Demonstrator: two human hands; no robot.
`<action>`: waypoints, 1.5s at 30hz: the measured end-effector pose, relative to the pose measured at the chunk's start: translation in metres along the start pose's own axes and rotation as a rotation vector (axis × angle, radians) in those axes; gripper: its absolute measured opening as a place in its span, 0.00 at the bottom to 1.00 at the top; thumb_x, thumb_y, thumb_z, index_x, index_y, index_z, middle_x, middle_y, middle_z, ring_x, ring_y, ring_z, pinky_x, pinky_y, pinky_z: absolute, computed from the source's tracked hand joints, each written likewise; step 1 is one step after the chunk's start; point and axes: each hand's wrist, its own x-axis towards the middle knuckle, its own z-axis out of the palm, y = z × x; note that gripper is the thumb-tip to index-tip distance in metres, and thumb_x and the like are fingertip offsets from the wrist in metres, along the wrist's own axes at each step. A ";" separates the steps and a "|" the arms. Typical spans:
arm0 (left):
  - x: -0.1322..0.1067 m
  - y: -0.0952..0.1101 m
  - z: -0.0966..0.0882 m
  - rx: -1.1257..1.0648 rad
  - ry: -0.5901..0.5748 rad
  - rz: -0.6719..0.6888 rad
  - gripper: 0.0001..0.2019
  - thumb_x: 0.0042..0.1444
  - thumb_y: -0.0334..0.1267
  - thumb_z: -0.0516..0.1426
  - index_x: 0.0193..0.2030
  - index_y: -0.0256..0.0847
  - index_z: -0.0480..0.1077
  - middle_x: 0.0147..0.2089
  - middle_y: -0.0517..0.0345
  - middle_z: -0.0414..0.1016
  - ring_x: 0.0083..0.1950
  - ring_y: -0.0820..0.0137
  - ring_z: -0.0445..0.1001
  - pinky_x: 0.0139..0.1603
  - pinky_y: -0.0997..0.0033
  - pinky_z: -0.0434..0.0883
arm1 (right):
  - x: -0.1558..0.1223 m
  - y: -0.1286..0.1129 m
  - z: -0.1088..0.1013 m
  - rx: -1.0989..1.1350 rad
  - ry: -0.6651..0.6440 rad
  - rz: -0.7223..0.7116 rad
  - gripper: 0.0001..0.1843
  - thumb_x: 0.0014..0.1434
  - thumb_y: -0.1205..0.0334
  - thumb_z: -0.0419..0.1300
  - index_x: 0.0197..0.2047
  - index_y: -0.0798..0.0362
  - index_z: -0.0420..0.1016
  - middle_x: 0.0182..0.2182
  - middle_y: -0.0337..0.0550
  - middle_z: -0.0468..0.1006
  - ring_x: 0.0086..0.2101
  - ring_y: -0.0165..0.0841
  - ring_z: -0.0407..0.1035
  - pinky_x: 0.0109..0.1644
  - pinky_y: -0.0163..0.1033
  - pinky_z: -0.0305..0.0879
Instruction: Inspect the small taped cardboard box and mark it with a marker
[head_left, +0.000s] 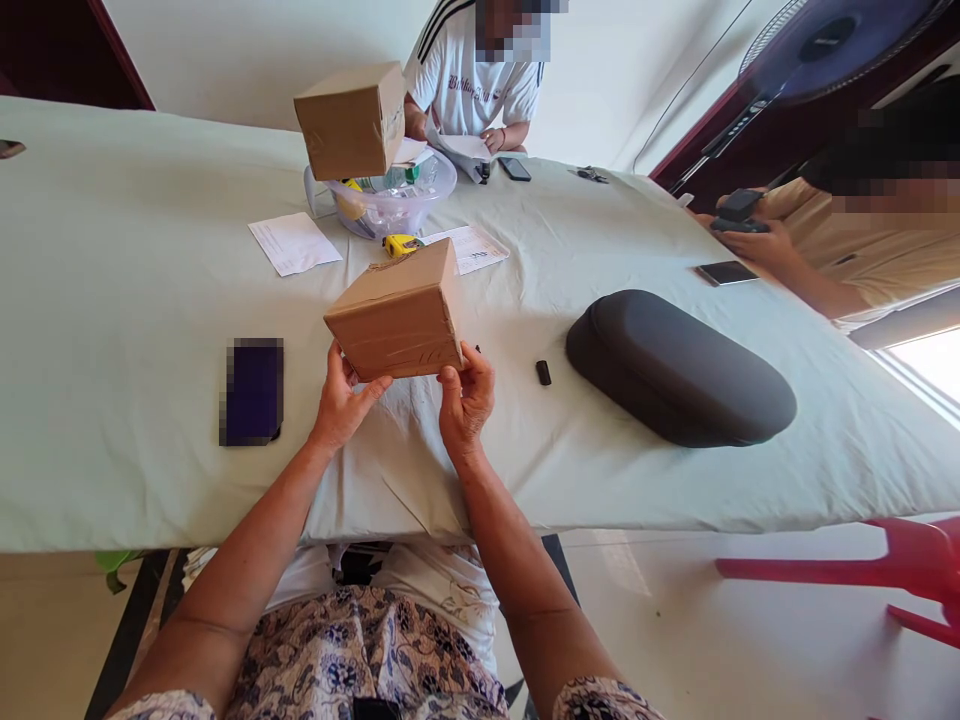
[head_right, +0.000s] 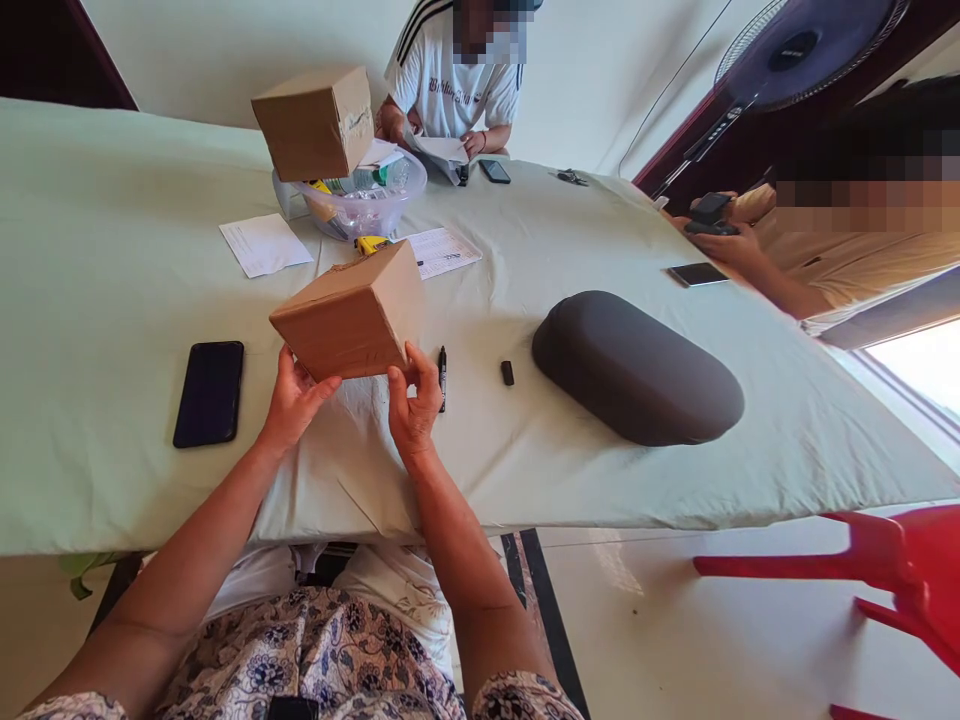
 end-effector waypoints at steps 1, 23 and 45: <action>0.000 0.001 0.000 -0.013 0.020 0.013 0.37 0.48 0.48 0.72 0.62 0.49 0.62 0.59 0.51 0.75 0.60 0.63 0.75 0.61 0.65 0.71 | 0.000 0.001 0.000 0.012 -0.006 -0.006 0.19 0.67 0.48 0.57 0.57 0.44 0.73 0.35 0.39 0.73 0.30 0.29 0.67 0.35 0.37 0.71; 0.013 -0.010 -0.014 -0.298 0.274 -0.239 0.28 0.49 0.63 0.66 0.42 0.40 0.72 0.38 0.55 0.78 0.31 0.70 0.78 0.29 0.69 0.77 | -0.002 -0.006 0.000 0.130 -0.317 -0.050 0.27 0.61 0.39 0.62 0.57 0.45 0.71 0.32 0.37 0.75 0.25 0.28 0.66 0.29 0.37 0.66; 0.018 -0.001 -0.021 -0.372 0.308 -0.283 0.22 0.52 0.58 0.67 0.38 0.39 0.73 0.29 0.62 0.77 0.24 0.76 0.74 0.21 0.78 0.70 | 0.030 0.007 -0.017 0.015 0.175 0.232 0.19 0.61 0.50 0.64 0.52 0.50 0.73 0.28 0.32 0.66 0.30 0.27 0.65 0.40 0.36 0.66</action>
